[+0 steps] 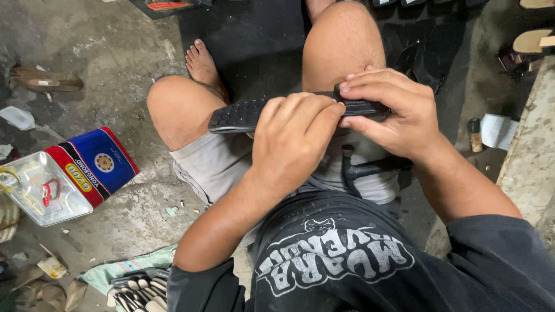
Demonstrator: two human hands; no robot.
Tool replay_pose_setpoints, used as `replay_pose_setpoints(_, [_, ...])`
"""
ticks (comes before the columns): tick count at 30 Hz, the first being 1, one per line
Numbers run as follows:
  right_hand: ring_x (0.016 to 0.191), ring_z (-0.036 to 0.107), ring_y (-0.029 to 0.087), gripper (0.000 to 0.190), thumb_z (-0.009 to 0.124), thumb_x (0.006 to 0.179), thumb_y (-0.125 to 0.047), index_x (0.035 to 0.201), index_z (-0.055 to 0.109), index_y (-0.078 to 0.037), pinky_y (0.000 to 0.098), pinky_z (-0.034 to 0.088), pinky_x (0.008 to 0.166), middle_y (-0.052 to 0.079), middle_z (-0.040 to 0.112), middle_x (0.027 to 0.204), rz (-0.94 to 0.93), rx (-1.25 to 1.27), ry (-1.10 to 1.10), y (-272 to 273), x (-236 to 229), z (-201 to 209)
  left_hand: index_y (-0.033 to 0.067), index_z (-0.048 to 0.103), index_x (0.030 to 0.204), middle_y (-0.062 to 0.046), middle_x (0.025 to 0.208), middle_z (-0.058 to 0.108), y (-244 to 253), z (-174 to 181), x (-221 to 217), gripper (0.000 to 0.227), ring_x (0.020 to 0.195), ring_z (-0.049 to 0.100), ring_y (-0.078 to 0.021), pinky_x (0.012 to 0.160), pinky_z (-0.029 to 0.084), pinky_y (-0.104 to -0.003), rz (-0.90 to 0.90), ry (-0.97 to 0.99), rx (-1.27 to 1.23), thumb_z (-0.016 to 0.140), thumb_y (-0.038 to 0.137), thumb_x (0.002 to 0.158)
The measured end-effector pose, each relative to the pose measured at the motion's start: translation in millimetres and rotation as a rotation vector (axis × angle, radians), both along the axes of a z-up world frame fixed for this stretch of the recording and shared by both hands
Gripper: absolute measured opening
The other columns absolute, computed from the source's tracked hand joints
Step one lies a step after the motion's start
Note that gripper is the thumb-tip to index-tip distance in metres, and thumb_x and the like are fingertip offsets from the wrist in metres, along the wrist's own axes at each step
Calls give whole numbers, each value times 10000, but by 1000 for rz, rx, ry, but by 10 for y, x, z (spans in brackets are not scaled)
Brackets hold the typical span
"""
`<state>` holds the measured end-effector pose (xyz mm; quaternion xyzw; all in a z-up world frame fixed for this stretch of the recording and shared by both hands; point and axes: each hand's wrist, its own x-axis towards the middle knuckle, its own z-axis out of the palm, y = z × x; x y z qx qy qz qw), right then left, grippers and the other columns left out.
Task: The person is repairing a black slipper by heating the sole on a gas stove and using a hammer to press the strap into place. They repeat this process for multiple slippers, ensuring the straps are securely attached.
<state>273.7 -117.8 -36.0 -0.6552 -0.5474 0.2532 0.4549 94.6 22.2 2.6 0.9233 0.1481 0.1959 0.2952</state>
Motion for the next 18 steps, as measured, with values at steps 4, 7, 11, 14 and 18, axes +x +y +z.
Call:
replay_pose_setpoints(4, [1211, 705, 259, 339, 861, 868, -77, 1169, 722, -7, 372, 524, 1116, 125, 729, 1232, 7, -8, 105, 6, -9, 17, 131, 681, 1103, 43, 1124, 672, -14, -23, 7, 164, 1056, 648, -139, 898, 448, -340, -16, -10, 11, 747, 160, 956])
replay_pose_setpoints(7, [1238, 700, 269, 338, 837, 849, -72, 1162, 726, -6, 402, 500, 1174, 131, 732, 1228, 129, -20, 109, 2, 147, -3, 137, 687, 1060, 45, 1088, 667, -15, -28, 22, 130, 1016, 650, -143, 860, 438, -338, -30, -16, 36, 762, 190, 967])
replay_pose_setpoints(11, [1288, 679, 297, 320, 783, 856, -49, 1167, 725, -1, 427, 469, 1223, 156, 728, 1250, 251, -40, 153, -6, 306, -56, 134, 692, 965, 37, 971, 646, -3, -29, 64, 173, 935, 645, -152, 788, 409, -345, -1, -57, 37, 808, 262, 954])
replay_pose_setpoints(14, [1294, 682, 273, 306, 784, 892, -75, 1179, 702, -10, 414, 474, 1224, 143, 721, 1262, 202, -85, 281, -14, 341, -76, 139, 689, 932, 41, 927, 635, 43, -52, 81, 179, 904, 636, -152, 769, 395, -356, 8, -76, 30, 822, 258, 946])
replay_pose_setpoints(18, [1241, 697, 255, 303, 790, 899, -72, 1187, 712, -17, 378, 491, 1177, 144, 723, 1269, 245, -80, 259, -61, 391, -101, 146, 682, 910, 38, 891, 620, 48, -93, 79, 200, 885, 631, -161, 761, 404, -361, -5, -67, -43, 825, 282, 945])
